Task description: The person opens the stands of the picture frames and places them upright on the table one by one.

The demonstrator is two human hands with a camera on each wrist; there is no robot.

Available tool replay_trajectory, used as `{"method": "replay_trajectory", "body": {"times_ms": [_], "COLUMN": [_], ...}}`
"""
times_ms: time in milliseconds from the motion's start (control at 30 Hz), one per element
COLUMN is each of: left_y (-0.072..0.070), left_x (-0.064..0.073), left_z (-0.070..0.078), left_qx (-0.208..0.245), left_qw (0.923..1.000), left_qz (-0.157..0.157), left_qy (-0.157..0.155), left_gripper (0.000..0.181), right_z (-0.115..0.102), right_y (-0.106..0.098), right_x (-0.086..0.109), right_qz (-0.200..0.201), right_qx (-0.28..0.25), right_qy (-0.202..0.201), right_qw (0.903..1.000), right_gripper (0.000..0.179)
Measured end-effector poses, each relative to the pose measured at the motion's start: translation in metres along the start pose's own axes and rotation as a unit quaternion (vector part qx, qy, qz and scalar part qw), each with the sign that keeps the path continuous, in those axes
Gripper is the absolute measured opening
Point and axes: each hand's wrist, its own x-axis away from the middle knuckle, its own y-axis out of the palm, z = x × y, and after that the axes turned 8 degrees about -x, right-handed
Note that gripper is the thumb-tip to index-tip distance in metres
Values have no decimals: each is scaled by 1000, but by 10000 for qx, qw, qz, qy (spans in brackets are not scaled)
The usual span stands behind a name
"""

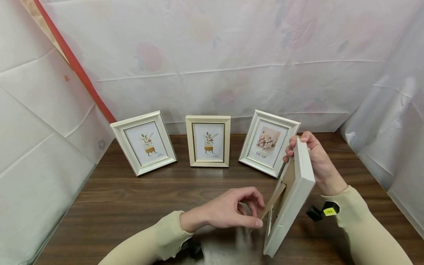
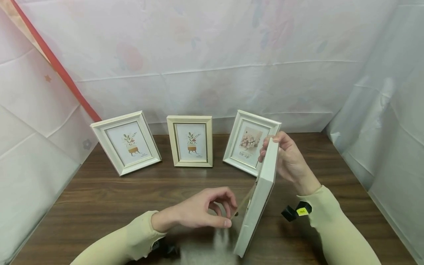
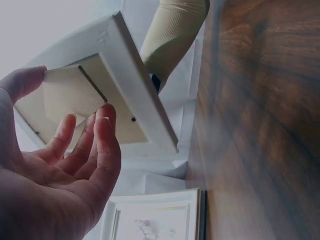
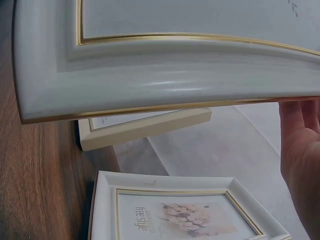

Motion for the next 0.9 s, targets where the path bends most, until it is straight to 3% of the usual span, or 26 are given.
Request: {"method": "replay_trajectory", "body": {"times_ms": [500,900], "left_y": [-14,-20], "left_x": [1,6], "left_z": [1,-8], "left_qx": [-537,-699], "left_qw": [9984,9971], "left_qz": [-115,-279], "left_qy": [93,88], "left_gripper": [23,18], "right_z": [-1,-19], "right_y": [-12,-7], "right_x": [5,12], "right_qz": [-322,-328], "right_qx": [150,214], "right_qy": [281,-33], "right_qw": [9990,9992], "right_gripper": [21,26]}}
